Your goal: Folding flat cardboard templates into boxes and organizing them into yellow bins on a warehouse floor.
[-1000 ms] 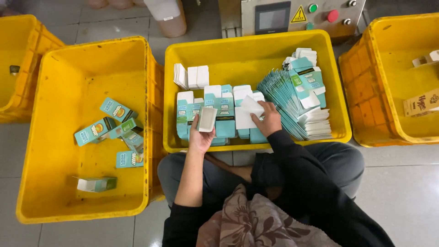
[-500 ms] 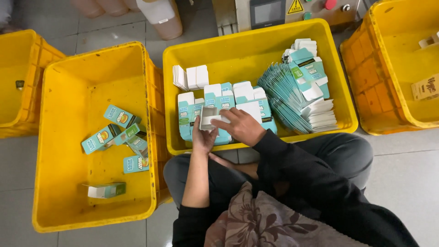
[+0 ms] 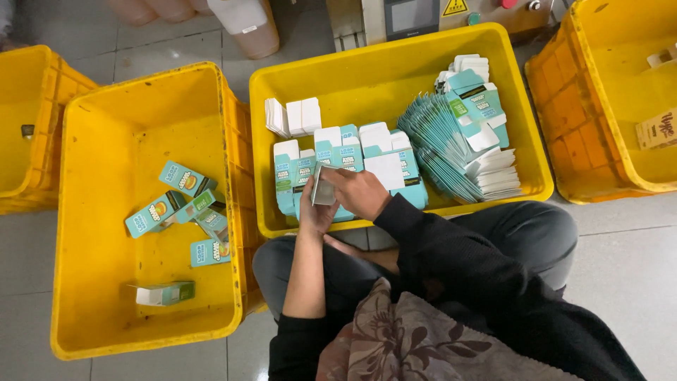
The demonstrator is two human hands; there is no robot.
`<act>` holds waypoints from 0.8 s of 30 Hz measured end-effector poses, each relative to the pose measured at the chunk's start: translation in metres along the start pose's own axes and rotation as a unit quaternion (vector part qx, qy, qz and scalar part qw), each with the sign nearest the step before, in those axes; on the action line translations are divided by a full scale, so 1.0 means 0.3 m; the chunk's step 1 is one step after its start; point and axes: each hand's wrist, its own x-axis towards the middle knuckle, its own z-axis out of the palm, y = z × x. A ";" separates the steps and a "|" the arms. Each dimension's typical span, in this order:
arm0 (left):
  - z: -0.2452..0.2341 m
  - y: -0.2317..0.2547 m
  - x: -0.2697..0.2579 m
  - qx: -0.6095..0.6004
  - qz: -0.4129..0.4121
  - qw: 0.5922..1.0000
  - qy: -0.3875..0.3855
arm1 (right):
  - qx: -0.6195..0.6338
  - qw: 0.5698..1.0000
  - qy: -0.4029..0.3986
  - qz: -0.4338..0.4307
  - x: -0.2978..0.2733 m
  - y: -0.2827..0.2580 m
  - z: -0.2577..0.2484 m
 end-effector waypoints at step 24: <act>-0.182 -0.050 0.163 0.017 -0.021 0.997 -0.073 | 0.048 0.998 -0.008 0.041 -0.085 -0.135 0.006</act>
